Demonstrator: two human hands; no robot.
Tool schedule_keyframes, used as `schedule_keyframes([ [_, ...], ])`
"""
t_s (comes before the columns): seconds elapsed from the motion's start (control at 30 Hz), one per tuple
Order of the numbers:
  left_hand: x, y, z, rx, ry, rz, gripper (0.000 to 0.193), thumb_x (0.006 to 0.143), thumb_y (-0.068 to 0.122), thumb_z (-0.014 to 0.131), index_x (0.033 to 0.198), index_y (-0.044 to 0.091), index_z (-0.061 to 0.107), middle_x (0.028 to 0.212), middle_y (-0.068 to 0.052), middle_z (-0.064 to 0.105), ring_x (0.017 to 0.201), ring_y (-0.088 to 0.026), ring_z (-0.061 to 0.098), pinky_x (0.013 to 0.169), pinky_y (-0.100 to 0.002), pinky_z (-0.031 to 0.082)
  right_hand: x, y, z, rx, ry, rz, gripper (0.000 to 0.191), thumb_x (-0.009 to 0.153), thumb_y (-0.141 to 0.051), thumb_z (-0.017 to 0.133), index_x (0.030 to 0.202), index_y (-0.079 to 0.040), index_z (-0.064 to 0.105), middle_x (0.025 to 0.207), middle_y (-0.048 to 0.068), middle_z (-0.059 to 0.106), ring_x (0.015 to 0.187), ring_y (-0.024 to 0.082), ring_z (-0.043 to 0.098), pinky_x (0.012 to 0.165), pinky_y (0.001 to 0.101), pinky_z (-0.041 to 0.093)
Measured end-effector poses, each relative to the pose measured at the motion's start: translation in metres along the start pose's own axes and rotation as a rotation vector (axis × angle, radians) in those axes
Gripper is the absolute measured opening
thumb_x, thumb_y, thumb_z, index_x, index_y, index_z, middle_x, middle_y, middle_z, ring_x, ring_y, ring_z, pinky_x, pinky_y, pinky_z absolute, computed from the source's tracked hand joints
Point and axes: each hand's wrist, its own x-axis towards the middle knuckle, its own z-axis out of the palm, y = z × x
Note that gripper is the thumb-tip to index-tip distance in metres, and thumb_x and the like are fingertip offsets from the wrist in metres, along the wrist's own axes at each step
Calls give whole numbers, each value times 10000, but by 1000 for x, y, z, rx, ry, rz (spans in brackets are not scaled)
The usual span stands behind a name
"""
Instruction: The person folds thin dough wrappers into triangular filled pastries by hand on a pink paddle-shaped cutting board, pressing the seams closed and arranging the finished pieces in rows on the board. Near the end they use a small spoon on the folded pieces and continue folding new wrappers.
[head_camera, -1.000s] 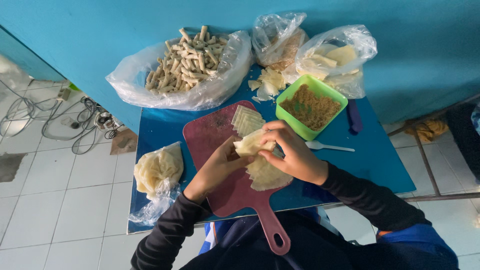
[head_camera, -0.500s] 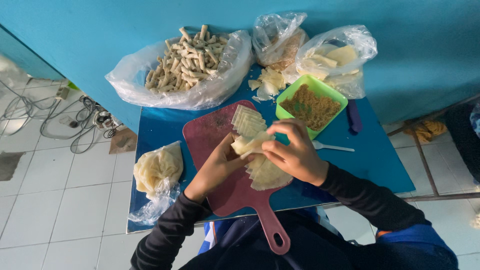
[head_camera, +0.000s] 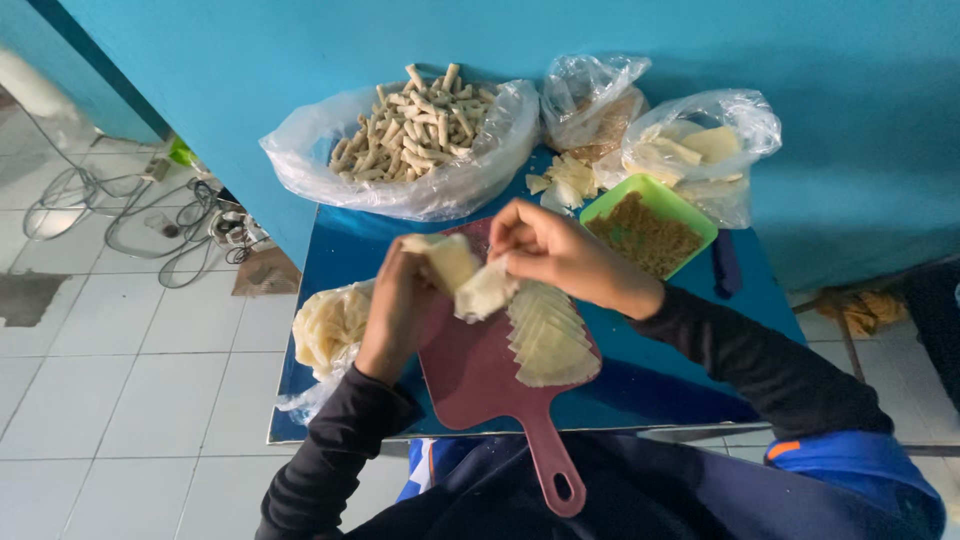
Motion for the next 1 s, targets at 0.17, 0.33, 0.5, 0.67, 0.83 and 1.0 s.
schedule_keyframes([
  [0.17,7,6,-22,-843,86,-526,267,1077,242,410,1058,69,613,1042,-55,645,977,-185,631,877,-344,526,28,9,-8,82,8,94,219,979,-99,588,1187,-31,582,941,18,692,825,81,670,711,255,551],
  [0.33,2,35,-6,-629,-113,-520,370,1101,365,420,1159,63,626,1034,-17,648,908,-114,618,812,-243,491,43,26,-9,191,15,126,205,997,-109,613,1188,-34,611,926,20,657,783,85,640,658,251,548],
  [0.5,-3,63,3,-454,-152,-771,401,1005,440,473,1187,142,671,897,50,671,696,-40,617,587,-216,483,50,39,-16,316,114,192,209,994,-157,610,1170,-45,611,1004,24,684,859,92,699,686,294,614],
  [0.67,-8,69,-6,-346,-144,-721,280,1018,308,622,1112,55,695,841,43,631,659,-41,586,547,-215,451,46,48,-16,291,157,263,233,975,-166,612,1179,-55,607,1039,63,674,866,159,726,672,353,649],
  [0.83,-9,55,2,-121,-76,-725,366,1036,364,566,1091,40,727,742,9,625,590,-71,573,505,-247,451,45,56,-11,171,152,300,244,969,-139,619,1184,-24,604,1072,80,674,874,181,737,677,362,669],
  [1.0,-6,49,13,295,-35,-316,292,1004,279,622,1155,44,707,818,-108,707,697,-179,672,596,-320,531,41,61,-12,-126,134,132,270,978,-90,596,1236,-11,612,1030,57,744,804,147,746,708,257,585],
])
